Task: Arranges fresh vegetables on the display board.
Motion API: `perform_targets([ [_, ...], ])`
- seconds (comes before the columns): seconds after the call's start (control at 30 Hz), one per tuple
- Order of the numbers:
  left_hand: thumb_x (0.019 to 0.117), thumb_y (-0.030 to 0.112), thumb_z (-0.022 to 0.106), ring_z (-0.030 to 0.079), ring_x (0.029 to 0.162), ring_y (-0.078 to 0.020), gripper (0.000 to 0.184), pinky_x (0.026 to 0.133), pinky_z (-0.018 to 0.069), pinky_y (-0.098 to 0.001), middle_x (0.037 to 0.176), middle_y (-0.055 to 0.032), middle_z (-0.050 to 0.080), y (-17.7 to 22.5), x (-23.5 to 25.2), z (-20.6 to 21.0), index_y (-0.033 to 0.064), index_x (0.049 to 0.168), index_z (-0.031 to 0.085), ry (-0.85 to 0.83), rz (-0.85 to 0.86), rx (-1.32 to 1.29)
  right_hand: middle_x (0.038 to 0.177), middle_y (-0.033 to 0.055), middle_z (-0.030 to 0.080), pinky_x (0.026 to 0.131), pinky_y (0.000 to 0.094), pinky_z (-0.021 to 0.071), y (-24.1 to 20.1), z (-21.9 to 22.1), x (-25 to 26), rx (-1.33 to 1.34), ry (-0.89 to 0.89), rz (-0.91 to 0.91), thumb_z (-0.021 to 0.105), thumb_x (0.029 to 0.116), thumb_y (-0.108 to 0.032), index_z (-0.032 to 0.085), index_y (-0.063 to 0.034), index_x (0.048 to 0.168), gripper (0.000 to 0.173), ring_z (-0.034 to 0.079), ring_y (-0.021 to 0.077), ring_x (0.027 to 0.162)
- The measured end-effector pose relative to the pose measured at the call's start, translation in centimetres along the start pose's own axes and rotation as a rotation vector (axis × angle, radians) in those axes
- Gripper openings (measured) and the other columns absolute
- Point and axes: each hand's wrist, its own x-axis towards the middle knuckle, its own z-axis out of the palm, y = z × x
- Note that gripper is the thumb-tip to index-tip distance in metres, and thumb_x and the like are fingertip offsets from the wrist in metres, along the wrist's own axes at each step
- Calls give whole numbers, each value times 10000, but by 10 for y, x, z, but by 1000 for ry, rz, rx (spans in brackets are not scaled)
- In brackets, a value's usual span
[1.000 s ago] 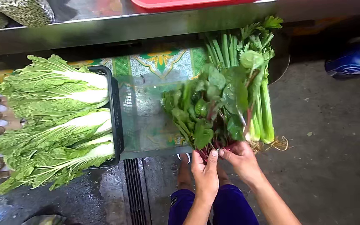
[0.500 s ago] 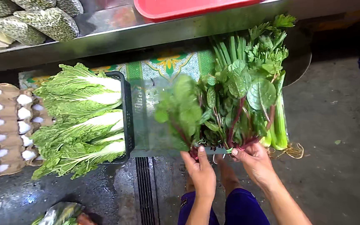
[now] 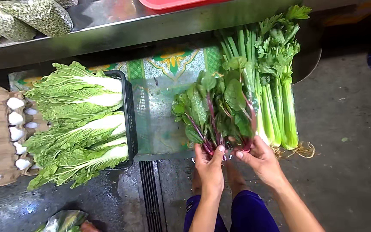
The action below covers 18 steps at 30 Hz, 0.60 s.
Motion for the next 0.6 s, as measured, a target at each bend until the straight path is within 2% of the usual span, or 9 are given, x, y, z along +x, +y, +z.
perform_targets([
  [0.07,903,-105,585,721,867,-227,606,756,640,-383,1101,-166,663,16,-2,-5,-27,1457,350,-27,-56,-94,1260,149,680,770,321,626,-7,-10,-6,112,-6,-62,694,947,-86,421,-28,1403,535,729,221,916],
  [0.17,919,-37,623,735,835,-246,491,742,645,-393,1038,-175,684,34,-4,-16,-10,1359,405,-100,-89,-220,1213,161,709,782,331,627,-18,-18,-14,262,23,-127,745,931,-137,504,-105,1338,474,739,231,906],
  [0.27,905,86,750,737,831,-252,534,735,640,-379,1045,-202,688,47,-5,-24,5,1325,430,-183,-102,-284,1104,172,738,749,338,636,-24,-17,-13,263,84,-143,775,898,-112,621,-58,1236,375,743,235,844],
  [0.4,882,172,804,729,856,-250,612,723,627,-358,1103,-216,683,53,-5,-30,33,1347,432,-270,-71,-290,1031,146,751,768,349,635,-21,-6,-9,265,107,-105,757,884,-83,642,-40,1176,317,743,230,844],
  [0.5,873,186,812,729,871,-252,601,752,622,-366,1102,-204,692,54,-7,-31,52,1342,461,-312,-77,-283,1056,127,754,862,368,614,-21,21,-12,261,141,-29,768,835,-57,615,-4,1200,399,734,229,959],
  [0.6,867,190,819,730,879,-255,613,760,623,-366,1088,-203,693,51,-12,-26,44,1342,460,-340,-107,-285,1113,113,743,890,362,611,-21,46,-17,233,125,23,759,834,-50,570,26,1257,470,724,215,1009],
])
